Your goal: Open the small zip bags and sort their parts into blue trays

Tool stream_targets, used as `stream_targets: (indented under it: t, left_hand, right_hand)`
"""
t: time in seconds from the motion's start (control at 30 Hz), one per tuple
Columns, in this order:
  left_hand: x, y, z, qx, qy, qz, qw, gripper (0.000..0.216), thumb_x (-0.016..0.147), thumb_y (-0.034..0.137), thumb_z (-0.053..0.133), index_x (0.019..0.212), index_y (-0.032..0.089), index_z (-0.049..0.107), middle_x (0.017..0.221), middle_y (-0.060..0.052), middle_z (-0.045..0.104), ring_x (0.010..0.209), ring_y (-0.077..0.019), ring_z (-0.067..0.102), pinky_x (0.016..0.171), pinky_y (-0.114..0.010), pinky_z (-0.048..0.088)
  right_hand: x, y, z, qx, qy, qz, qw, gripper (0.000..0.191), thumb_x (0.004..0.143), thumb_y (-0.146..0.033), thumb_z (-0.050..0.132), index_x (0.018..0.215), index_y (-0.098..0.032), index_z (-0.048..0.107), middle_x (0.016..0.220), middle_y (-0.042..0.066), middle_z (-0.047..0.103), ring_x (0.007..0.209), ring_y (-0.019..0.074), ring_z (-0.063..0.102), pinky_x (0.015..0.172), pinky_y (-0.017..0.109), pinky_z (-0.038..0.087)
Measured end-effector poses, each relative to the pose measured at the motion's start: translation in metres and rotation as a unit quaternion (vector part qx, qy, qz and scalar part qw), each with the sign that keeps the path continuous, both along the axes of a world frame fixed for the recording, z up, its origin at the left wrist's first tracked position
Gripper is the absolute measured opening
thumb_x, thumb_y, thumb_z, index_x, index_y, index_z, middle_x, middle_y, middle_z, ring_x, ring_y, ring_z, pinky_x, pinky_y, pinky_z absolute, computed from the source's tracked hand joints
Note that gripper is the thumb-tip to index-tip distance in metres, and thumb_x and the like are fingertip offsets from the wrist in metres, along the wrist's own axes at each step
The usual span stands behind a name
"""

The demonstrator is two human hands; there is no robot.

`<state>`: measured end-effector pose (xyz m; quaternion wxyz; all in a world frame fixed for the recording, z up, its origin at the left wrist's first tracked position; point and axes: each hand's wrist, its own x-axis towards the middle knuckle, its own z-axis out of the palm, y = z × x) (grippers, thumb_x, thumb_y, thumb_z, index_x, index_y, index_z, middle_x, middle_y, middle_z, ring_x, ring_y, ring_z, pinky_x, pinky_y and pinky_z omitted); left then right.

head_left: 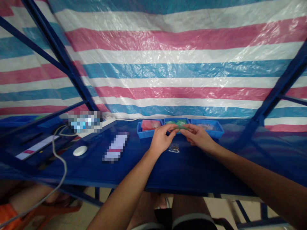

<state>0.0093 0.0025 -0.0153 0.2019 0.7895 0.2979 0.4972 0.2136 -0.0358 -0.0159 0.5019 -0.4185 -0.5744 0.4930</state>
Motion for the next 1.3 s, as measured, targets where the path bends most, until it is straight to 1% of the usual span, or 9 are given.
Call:
stream_targets:
  t: [0.23, 0.37, 0.43, 0.6, 0.77, 1.0, 1.07, 1.17, 1.3]
  left_hand:
    - [0.005, 0.002, -0.004, -0.111, -0.057, -0.043, 0.991, 0.042, 0.095, 0.039, 0.073, 0.130, 0.017, 0.065, 0.100, -0.008, 0.078, 0.078, -0.0162, 0.075, 0.074, -0.028, 0.061]
    - [0.001, -0.007, 0.006, 0.030, 0.003, -0.038, 0.999, 0.048, 0.088, 0.039, 0.083, 0.131, 0.023, 0.069, 0.141, -0.014, 0.067, 0.121, -0.0265, 0.070, 0.100, -0.041, 0.060]
    - [0.000, -0.008, 0.008, 0.095, 0.052, -0.069, 0.992, 0.045, 0.085, 0.034, 0.085, 0.128, 0.025, 0.073, 0.145, -0.012, 0.065, 0.134, -0.0287, 0.062, 0.114, -0.047, 0.052]
    - [-0.001, -0.004, 0.005, 0.108, 0.071, -0.073, 0.989, 0.024, 0.101, 0.022, 0.064, 0.120, 0.024, 0.079, 0.122, -0.008, 0.077, 0.118, -0.0231, 0.071, 0.107, -0.042, 0.056]
    - [-0.001, -0.004, 0.006, 0.031, 0.021, -0.016, 0.999, 0.023, 0.100, 0.035, 0.067, 0.114, 0.021, 0.080, 0.109, -0.008, 0.081, 0.094, -0.0212, 0.076, 0.088, -0.035, 0.061]
    - [-0.001, -0.003, 0.006, -0.025, 0.021, -0.002, 0.999, 0.049, 0.099, 0.035, 0.068, 0.144, 0.022, 0.055, 0.111, -0.007, 0.078, 0.090, -0.0191, 0.075, 0.080, -0.031, 0.059]
    - [-0.002, -0.004, 0.007, -0.005, 0.048, 0.016, 0.999, 0.039, 0.100, 0.034, 0.065, 0.136, 0.021, 0.060, 0.110, -0.007, 0.077, 0.093, -0.0197, 0.074, 0.082, -0.032, 0.058]
    - [-0.005, -0.008, 0.006, 0.018, 0.155, -0.013, 0.988, 0.024, 0.101, 0.040, 0.063, 0.112, 0.020, 0.071, 0.100, -0.006, 0.075, 0.092, -0.0200, 0.073, 0.086, -0.033, 0.056]
    - [-0.011, -0.011, 0.002, 0.045, 0.288, -0.071, 0.954, 0.041, 0.088, 0.058, 0.076, 0.106, 0.021, 0.075, 0.098, -0.007, 0.070, 0.095, -0.0233, 0.070, 0.087, -0.034, 0.055]
  right_hand:
    - [0.005, 0.008, -0.007, 0.033, -0.042, -0.042, 0.998, 0.049, 0.077, -0.066, 0.084, 0.079, -0.022, 0.062, 0.053, -0.008, 0.045, 0.046, 0.0091, 0.034, 0.045, 0.026, 0.022]
    - [0.005, 0.010, -0.010, -0.042, 0.072, -0.011, 0.996, 0.052, 0.080, -0.065, 0.083, 0.071, -0.024, 0.052, 0.051, -0.009, 0.039, 0.041, 0.0075, 0.026, 0.043, 0.026, 0.017]
    - [0.006, 0.010, -0.011, -0.080, 0.112, 0.011, 0.990, 0.055, 0.079, -0.064, 0.084, 0.067, -0.023, 0.049, 0.051, -0.009, 0.039, 0.041, 0.0063, 0.025, 0.042, 0.025, 0.017]
    - [0.004, 0.006, -0.005, -0.122, 0.129, 0.035, 0.983, 0.052, 0.080, -0.063, 0.083, 0.071, -0.022, 0.052, 0.052, -0.008, 0.041, 0.041, 0.0069, 0.031, 0.039, 0.023, 0.018]
    - [-0.002, -0.002, 0.004, -0.043, 0.099, 0.006, 0.994, 0.049, 0.084, -0.062, 0.080, 0.110, -0.025, 0.063, 0.057, -0.010, 0.048, 0.042, 0.0090, 0.037, 0.040, 0.023, 0.025]
    - [0.009, 0.007, -0.003, 0.065, -0.038, -0.067, 0.995, 0.043, 0.087, -0.065, 0.075, 0.095, -0.024, 0.068, 0.052, -0.008, 0.047, 0.042, 0.0114, 0.037, 0.043, 0.028, 0.025]
    - [0.020, 0.013, 0.000, 0.151, -0.118, -0.143, 0.971, 0.040, 0.093, -0.063, 0.070, 0.101, -0.024, 0.072, 0.056, -0.004, 0.053, 0.048, 0.0151, 0.045, 0.048, 0.031, 0.034]
    - [0.036, 0.024, 0.007, 0.293, -0.294, -0.236, 0.879, 0.038, 0.103, -0.055, 0.058, 0.117, -0.024, 0.076, 0.074, 0.004, 0.064, 0.070, 0.0235, 0.059, 0.070, 0.039, 0.048]
    - [0.043, 0.033, 0.007, 0.361, -0.474, -0.202, 0.777, 0.040, 0.106, -0.046, 0.051, 0.123, -0.023, 0.079, 0.099, 0.014, 0.068, 0.101, 0.0342, 0.060, 0.094, 0.051, 0.050]
